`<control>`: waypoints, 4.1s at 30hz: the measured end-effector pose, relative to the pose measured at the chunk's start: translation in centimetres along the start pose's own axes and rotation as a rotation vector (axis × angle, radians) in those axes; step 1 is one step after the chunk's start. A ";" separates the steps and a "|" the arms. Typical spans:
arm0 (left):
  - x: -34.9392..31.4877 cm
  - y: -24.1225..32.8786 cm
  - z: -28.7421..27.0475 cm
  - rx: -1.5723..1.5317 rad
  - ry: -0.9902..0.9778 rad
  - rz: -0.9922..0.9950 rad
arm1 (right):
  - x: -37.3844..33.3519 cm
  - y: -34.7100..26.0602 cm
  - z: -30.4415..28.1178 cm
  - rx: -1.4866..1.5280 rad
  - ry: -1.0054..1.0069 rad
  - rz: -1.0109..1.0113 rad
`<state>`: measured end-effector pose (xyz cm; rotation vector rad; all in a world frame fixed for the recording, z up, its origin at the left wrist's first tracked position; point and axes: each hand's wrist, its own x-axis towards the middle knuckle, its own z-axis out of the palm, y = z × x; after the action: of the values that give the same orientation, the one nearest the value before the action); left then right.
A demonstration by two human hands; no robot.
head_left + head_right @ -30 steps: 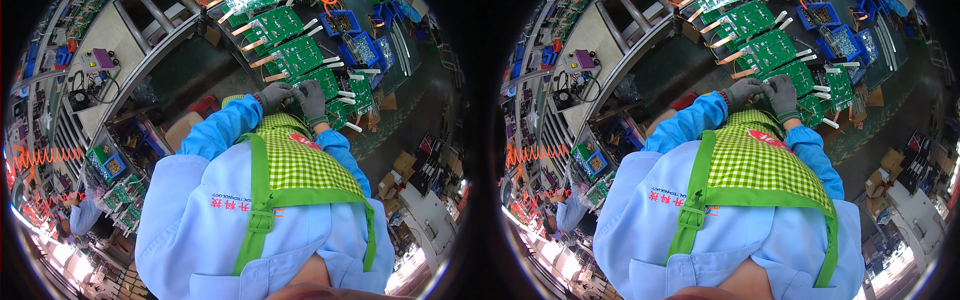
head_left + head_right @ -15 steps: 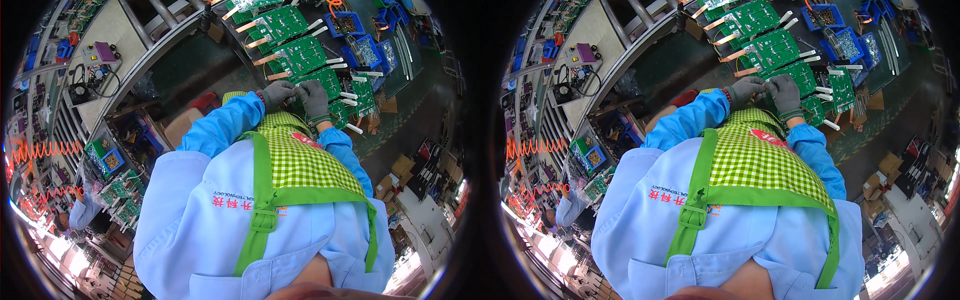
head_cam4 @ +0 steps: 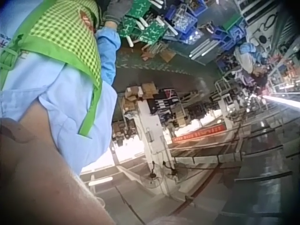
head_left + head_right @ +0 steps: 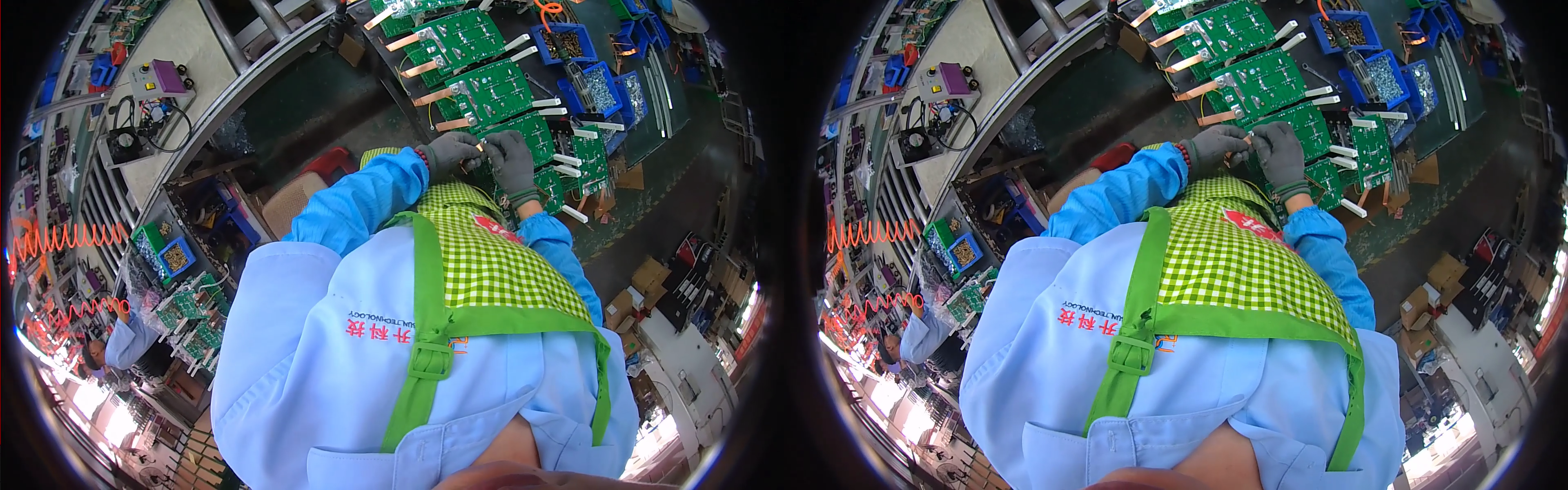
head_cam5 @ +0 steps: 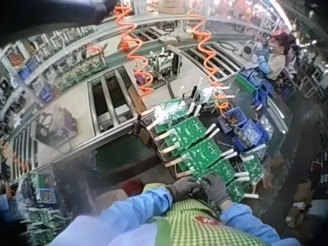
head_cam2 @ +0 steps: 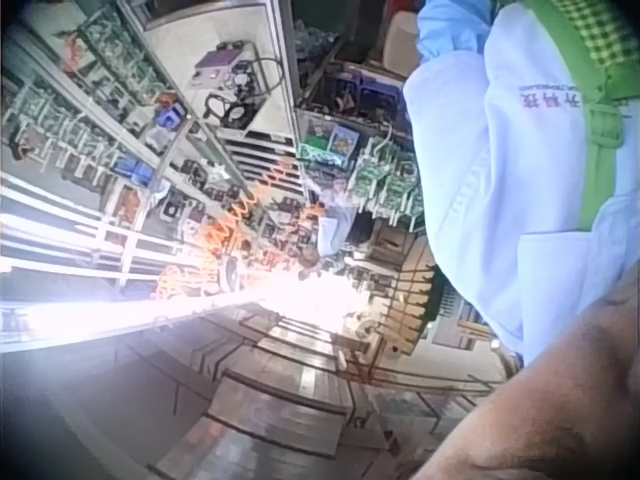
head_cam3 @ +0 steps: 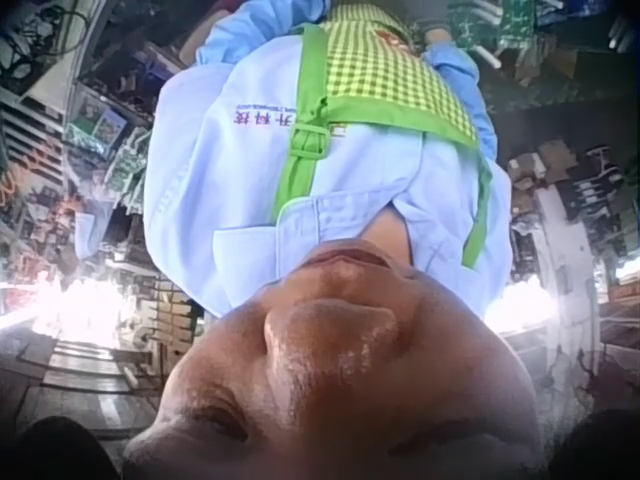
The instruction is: Assembling electronic components on PCB units and securing them with an electric screwdriver on a factory assembly line.
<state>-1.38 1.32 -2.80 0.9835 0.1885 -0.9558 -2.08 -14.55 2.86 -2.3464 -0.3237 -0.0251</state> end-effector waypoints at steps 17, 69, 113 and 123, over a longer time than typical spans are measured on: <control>0.7 -0.3 -0.5 -0.134 -0.059 -0.079 | -1.3 -1.0 0.4 -0.088 0.104 0.221; 19.6 33.7 -36.8 2.154 0.141 -0.136 | -5.5 -12.0 -4.5 -0.175 0.525 0.875; -12.6 5.1 5.4 -0.107 -0.051 -0.117 | -11.9 4.5 -8.3 -0.568 0.134 0.255; -8.5 -2.7 9.6 -0.406 -0.020 -0.302 | -11.4 2.2 -9.2 -0.096 0.344 0.407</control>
<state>-11.03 -1.62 5.56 0.5785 0.5047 -1.1458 -11.89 -25.02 6.61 -2.4058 0.3302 -0.2479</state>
